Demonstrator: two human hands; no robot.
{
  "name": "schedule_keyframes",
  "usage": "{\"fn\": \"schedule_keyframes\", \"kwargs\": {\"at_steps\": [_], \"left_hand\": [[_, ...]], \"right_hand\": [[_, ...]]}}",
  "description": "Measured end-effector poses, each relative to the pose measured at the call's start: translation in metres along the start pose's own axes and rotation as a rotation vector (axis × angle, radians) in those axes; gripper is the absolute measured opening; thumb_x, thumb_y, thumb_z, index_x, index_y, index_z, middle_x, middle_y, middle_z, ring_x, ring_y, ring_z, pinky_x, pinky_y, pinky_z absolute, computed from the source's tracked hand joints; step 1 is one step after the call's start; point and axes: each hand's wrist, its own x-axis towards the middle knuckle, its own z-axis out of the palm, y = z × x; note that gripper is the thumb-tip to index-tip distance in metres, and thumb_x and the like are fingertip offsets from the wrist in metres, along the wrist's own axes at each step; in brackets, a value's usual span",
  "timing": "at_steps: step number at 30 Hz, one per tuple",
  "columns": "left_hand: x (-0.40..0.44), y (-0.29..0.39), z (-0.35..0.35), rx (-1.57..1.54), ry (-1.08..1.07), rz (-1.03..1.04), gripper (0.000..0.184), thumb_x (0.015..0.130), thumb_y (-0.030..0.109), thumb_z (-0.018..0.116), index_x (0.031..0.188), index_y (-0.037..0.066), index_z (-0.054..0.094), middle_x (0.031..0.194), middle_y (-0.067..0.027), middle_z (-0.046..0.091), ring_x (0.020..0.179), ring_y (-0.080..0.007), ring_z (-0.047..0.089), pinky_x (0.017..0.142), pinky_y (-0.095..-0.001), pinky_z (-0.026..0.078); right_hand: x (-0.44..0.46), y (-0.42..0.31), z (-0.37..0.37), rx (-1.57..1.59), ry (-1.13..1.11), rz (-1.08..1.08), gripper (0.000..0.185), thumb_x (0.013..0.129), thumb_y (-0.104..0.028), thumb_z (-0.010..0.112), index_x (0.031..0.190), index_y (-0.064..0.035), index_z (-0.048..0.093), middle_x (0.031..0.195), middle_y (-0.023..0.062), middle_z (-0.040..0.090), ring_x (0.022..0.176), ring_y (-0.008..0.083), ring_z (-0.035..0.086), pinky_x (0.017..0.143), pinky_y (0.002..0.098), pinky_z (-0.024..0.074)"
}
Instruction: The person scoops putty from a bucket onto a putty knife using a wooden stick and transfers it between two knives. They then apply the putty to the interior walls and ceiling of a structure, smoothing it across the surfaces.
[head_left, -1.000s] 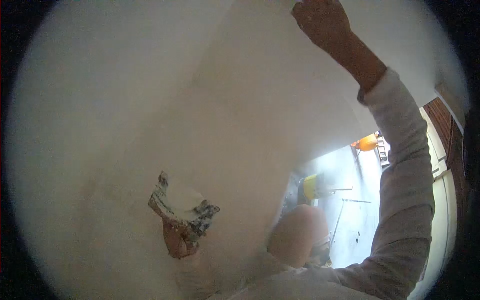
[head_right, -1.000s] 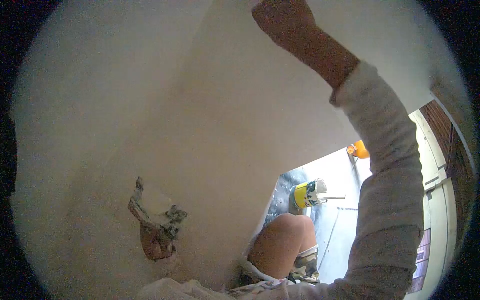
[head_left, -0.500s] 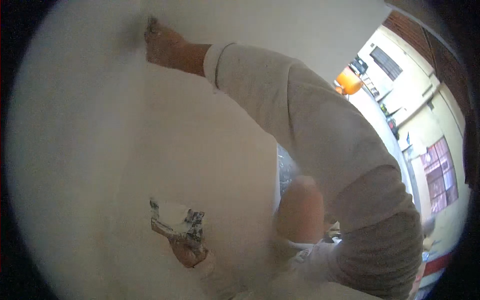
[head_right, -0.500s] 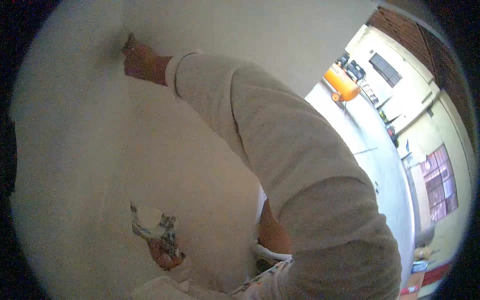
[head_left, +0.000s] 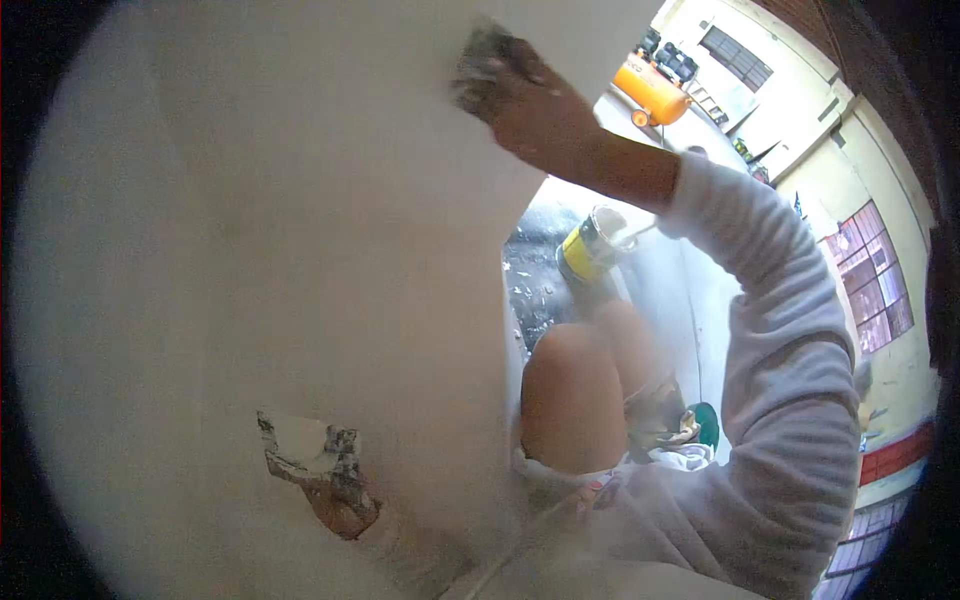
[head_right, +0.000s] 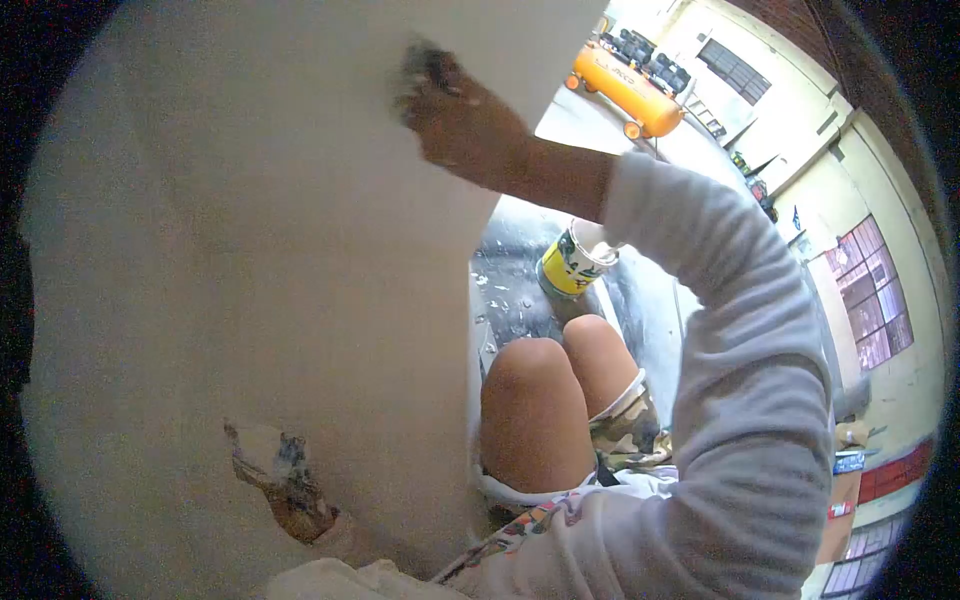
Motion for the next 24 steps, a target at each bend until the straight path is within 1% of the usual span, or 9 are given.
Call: {"fn": "schedule_keyframes", "kwargs": {"at_steps": [3,5,9,12,13,15,18,19,24], "left_hand": [[0.001,0.002,0.004,0.02,-0.014,0.002,0.044,0.082,0.016,0.06,0.12,-0.001,0.046,0.112,-0.0139,0.055,0.094,-0.0212,0.058,0.072,-0.0342,0.053],[0.001,0.004,0.01,0.04,-0.028,0.014,0.045,0.081,0.015,0.061,0.121,-0.001,0.046,0.112,-0.014,0.055,0.095,-0.0212,0.058,0.073,-0.0341,0.053],[0.005,0.007,0.03,0.153,-0.079,0.108,0.046,0.08,0.013,0.062,0.121,-0.001,0.045,0.113,-0.014,0.054,0.097,-0.0211,0.057,0.074,-0.0339,0.054],[0.002,0.02,0.053,0.281,-0.118,0.173,0.048,0.079,0.011,0.063,0.121,-0.001,0.044,0.114,-0.014,0.053,0.098,-0.021,0.057,0.075,-0.0337,0.054],[-0.001,0.024,0.056,0.319,-0.114,0.178,0.048,0.079,0.011,0.064,0.122,-0.001,0.044,0.115,-0.0141,0.053,0.098,-0.021,0.057,0.075,-0.0337,0.054],[-0.007,0.034,0.061,0.352,-0.112,0.162,0.049,0.079,0.01,0.064,0.122,-0.001,0.044,0.115,-0.0141,0.053,0.099,-0.0209,0.056,0.076,-0.0336,0.054],[-0.003,0.062,0.072,-0.024,-0.112,-0.171,0.051,0.078,0.008,0.065,0.122,-0.001,0.043,0.116,-0.0141,0.052,0.101,-0.0209,0.056,0.077,-0.0334,0.055],[-0.002,0.081,0.078,-0.371,-0.043,-0.409,0.047,0.079,0.009,0.065,0.12,-0.001,0.045,0.116,-0.0141,0.054,0.1,-0.0208,0.056,0.075,-0.0313,0.055],[-0.007,0.086,0.081,-0.285,0.034,-0.396,0.033,0.084,0.013,0.06,0.113,0.0,0.051,0.109,-0.012,0.06,0.093,-0.0209,0.06,0.075,-0.0309,0.054]], "right_hand": [[-0.065,0.022,0.019,0.063,0.189,0.055,0.037,0.072,-0.021,0.059,0.108,-0.0111,0.062,0.11,0.0043,0.058,0.116,0.0275,0.045,0.108,0.0477,0.0217],[-0.104,0.029,0.029,0.012,0.012,0.072,0.045,0.075,-0.019,0.057,0.119,-0.0129,0.054,0.114,0.0031,0.056,0.119,0.025,0.042,0.109,0.0455,0.0211],[-0.136,0.02,0.009,0.269,-0.156,0.281,0.035,0.08,-0.009,0.053,0.114,-0.0152,0.057,0.106,0.0046,0.06,0.107,0.0261,0.052,0.095,0.0406,0.0394],[-0.137,-0.026,0.023,1.47,-0.206,0.69,0.033,0.081,0.004,0.047,0.11,-0.0041,0.059,0.09,0.009,0.065,0.087,0.0248,0.062,0.079,0.0365,0.05],[-0.129,-0.046,0.018,2.046,-0.434,1.126,0.028,0.082,0.004,0.048,0.109,0.003,0.056,0.091,0.0108,0.064,0.083,0.0215,0.063,0.076,0.0327,0.0514],[-0.119,-0.098,0.009,2.956,-0.27,0.948,0.028,0.079,0.002,0.051,0.107,0.0056,0.055,0.094,0.0139,0.063,0.08,0.0199,0.064,0.072,0.0299,0.053],[-0.086,-0.157,-0.043,3.021,-0.31,0.88,0.027,0.08,-0.006,0.057,0.103,0.0061,0.05,0.099,0.016,0.06,0.086,0.024,0.063,0.076,0.0335,0.0566],[-0.075,-0.162,-0.065,3.259,-0.665,1.186,0.024,0.081,-0.003,0.059,0.1,0.0072,0.049,0.097,0.0158,0.06,0.086,0.0247,0.063,0.076,0.0339,0.0573],[-0.073,-0.216,-0.128,3.427,-1.066,1.298,0.023,0.084,-0.006,0.056,0.101,0.0081,0.048,0.101,0.0168,0.059,0.089,0.0244,0.063,0.079,0.0328,0.0566]]}}
